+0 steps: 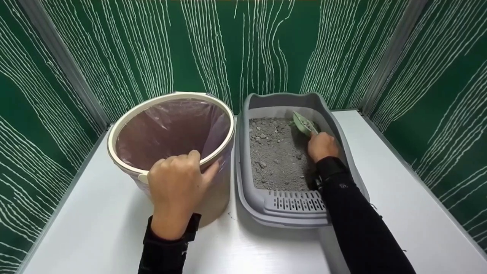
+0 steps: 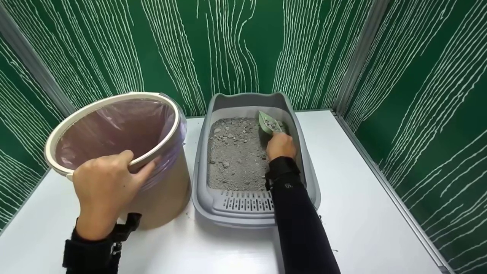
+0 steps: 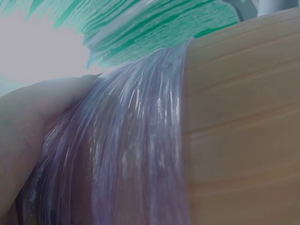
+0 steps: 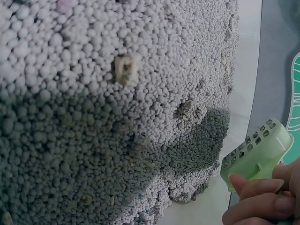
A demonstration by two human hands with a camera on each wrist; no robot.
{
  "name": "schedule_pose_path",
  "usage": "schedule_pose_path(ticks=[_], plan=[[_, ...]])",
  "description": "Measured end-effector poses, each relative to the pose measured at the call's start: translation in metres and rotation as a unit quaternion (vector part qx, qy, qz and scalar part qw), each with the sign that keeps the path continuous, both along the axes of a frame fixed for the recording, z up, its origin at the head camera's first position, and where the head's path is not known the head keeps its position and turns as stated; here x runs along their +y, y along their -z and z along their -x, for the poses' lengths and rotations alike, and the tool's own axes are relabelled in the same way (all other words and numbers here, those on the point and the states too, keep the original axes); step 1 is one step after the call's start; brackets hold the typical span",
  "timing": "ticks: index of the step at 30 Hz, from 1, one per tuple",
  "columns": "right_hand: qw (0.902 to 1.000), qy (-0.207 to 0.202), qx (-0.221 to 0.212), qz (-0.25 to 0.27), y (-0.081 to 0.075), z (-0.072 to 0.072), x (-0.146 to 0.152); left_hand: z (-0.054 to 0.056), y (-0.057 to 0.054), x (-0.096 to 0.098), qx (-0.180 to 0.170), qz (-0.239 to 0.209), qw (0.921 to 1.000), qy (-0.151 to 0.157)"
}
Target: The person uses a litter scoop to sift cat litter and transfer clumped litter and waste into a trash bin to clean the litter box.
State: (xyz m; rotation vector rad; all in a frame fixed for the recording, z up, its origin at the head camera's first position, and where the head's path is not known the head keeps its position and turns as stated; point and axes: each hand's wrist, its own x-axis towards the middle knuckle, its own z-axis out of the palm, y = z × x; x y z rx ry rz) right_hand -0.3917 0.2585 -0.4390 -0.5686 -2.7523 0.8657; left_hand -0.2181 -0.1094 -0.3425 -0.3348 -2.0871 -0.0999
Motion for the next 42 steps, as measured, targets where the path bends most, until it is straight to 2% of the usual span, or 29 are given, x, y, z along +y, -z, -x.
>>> schedule_pose_path(ticks=[11, 27, 42], plan=[[0.9993, -0.012, 0.014, -0.031, 0.0011, -0.0035, 0.0011, 0.0008, 0.0016, 0.0003, 0.002, -0.007, 1.0, 0.005], [0.9995, -0.011, 0.018, 0.024, -0.0007, -0.0019, 0.0008, -0.002, -0.0018, -0.0003, -0.006, -0.002, 1.0, 0.003], [0.9997, -0.001, -0.004, 0.024, -0.0027, 0.0005, -0.0017, -0.0014, -0.001, -0.0002, 0.0, -0.001, 1.0, 0.002]])
